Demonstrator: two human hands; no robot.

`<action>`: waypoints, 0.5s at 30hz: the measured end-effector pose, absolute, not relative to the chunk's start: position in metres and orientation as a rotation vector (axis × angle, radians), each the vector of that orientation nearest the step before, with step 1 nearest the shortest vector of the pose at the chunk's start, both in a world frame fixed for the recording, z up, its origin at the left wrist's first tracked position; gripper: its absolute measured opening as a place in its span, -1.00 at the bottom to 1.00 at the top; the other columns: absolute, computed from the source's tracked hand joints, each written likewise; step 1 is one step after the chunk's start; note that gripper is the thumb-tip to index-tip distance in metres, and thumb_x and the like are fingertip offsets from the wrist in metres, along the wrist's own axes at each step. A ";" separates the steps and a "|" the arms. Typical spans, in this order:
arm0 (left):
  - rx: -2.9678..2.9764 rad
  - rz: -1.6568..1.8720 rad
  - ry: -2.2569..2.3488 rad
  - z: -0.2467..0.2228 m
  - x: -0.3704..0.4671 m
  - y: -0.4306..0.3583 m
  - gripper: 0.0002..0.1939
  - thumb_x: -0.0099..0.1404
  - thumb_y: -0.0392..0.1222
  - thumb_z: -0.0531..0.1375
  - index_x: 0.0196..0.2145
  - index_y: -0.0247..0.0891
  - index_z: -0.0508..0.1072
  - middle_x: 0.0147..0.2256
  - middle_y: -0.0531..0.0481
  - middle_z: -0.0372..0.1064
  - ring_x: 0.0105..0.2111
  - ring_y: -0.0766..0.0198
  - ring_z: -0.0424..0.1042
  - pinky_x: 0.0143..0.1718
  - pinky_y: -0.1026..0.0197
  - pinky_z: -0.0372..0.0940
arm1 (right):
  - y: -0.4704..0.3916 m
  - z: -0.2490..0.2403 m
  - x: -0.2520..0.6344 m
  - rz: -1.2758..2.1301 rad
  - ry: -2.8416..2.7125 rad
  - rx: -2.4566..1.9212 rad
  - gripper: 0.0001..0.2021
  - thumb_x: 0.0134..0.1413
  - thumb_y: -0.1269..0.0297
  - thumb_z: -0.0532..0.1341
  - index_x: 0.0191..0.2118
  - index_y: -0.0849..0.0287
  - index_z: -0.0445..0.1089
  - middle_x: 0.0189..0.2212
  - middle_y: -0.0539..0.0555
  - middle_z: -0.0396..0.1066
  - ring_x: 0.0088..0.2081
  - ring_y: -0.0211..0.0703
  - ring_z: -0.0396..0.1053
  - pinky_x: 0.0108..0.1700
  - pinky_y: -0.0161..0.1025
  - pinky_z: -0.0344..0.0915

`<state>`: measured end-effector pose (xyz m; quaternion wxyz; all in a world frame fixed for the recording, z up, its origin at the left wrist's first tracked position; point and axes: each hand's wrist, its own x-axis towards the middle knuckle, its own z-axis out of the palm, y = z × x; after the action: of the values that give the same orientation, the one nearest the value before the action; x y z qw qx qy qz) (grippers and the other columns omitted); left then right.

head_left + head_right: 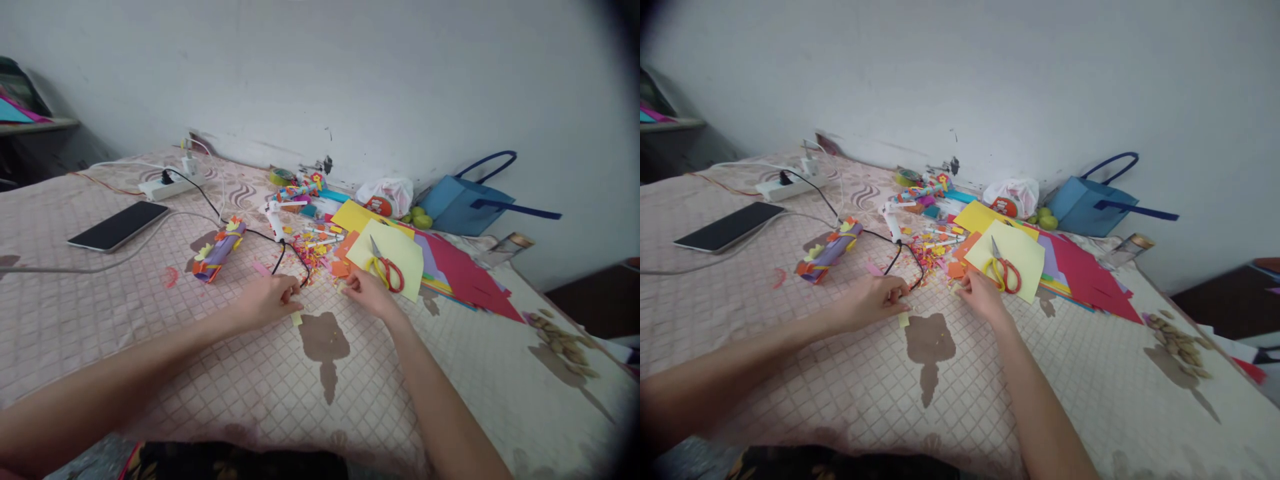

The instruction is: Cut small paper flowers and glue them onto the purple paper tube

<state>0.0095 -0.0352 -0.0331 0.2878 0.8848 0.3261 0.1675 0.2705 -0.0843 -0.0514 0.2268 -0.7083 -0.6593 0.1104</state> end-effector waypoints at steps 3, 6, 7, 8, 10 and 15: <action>2.323 0.549 0.902 -0.031 0.010 -0.033 -0.79 0.15 -0.06 0.13 -0.32 -0.22 0.40 -0.47 0.03 0.37 -0.53 0.34 0.28 -0.53 0.32 0.05 | -0.082 -0.051 0.274 0.318 -1.805 -1.922 -0.87 -0.14 0.31 0.24 -0.52 0.17 0.25 -0.58 -0.05 0.29 -0.51 -0.24 0.24 -0.46 -0.32 0.11; 2.228 0.638 0.889 -0.031 0.012 -0.034 -0.81 0.17 -0.09 0.11 -0.32 -0.24 0.38 -0.47 0.03 0.36 -0.54 0.37 0.29 -0.52 0.33 0.10 | -0.083 -0.042 0.266 0.310 -1.765 -1.876 -0.87 -0.05 0.29 0.18 -0.50 0.16 0.22 -0.57 -0.05 0.29 -0.52 -0.24 0.25 -0.46 -0.31 0.14; 2.161 0.648 0.858 -0.032 0.013 -0.035 -0.80 0.18 -0.09 0.10 -0.30 -0.25 0.37 -0.49 0.03 0.36 -0.55 0.38 0.29 -0.53 0.34 0.11 | -0.085 -0.038 0.259 0.305 -1.750 -1.839 -0.89 -0.01 0.29 0.15 -0.47 0.16 0.22 -0.55 -0.04 0.30 -0.51 -0.24 0.26 -0.45 -0.31 0.17; 2.071 0.645 0.814 -0.033 0.014 -0.036 -0.79 0.18 -0.10 0.10 -0.27 -0.26 0.34 -0.51 0.04 0.35 -0.57 0.38 0.30 -0.55 0.34 0.13 | -0.087 -0.034 0.250 0.299 -1.741 -1.794 -0.92 0.04 0.29 0.12 -0.42 0.15 0.22 -0.52 -0.02 0.31 -0.48 -0.23 0.28 -0.42 -0.30 0.20; 1.844 0.620 0.700 -0.034 0.017 -0.040 -0.73 0.19 -0.10 0.10 -0.18 -0.27 0.25 -0.52 0.06 0.35 -0.60 0.38 0.34 -0.59 0.36 0.16 | -0.093 -0.029 0.227 0.257 -1.718 -1.568 -0.94 0.10 0.32 0.07 -0.38 0.13 0.24 -0.47 0.01 0.31 -0.45 -0.22 0.29 -0.39 -0.28 0.24; 1.515 0.718 0.515 -0.037 0.023 -0.049 -0.70 0.13 -0.22 0.19 -0.19 -0.29 0.20 -0.40 0.00 0.38 -0.42 0.31 0.44 -0.40 0.25 0.34 | -0.107 -0.030 0.183 0.102 -1.906 -1.322 -0.86 0.10 0.46 0.04 -0.34 0.09 0.28 -0.32 0.09 0.29 -0.25 -0.13 0.28 -0.22 -0.19 0.27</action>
<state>0.0228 -0.0486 -0.0368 0.6394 0.6642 0.2255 0.3149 0.1832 -0.1074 -0.0301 0.3985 -0.5223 -0.7529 0.0402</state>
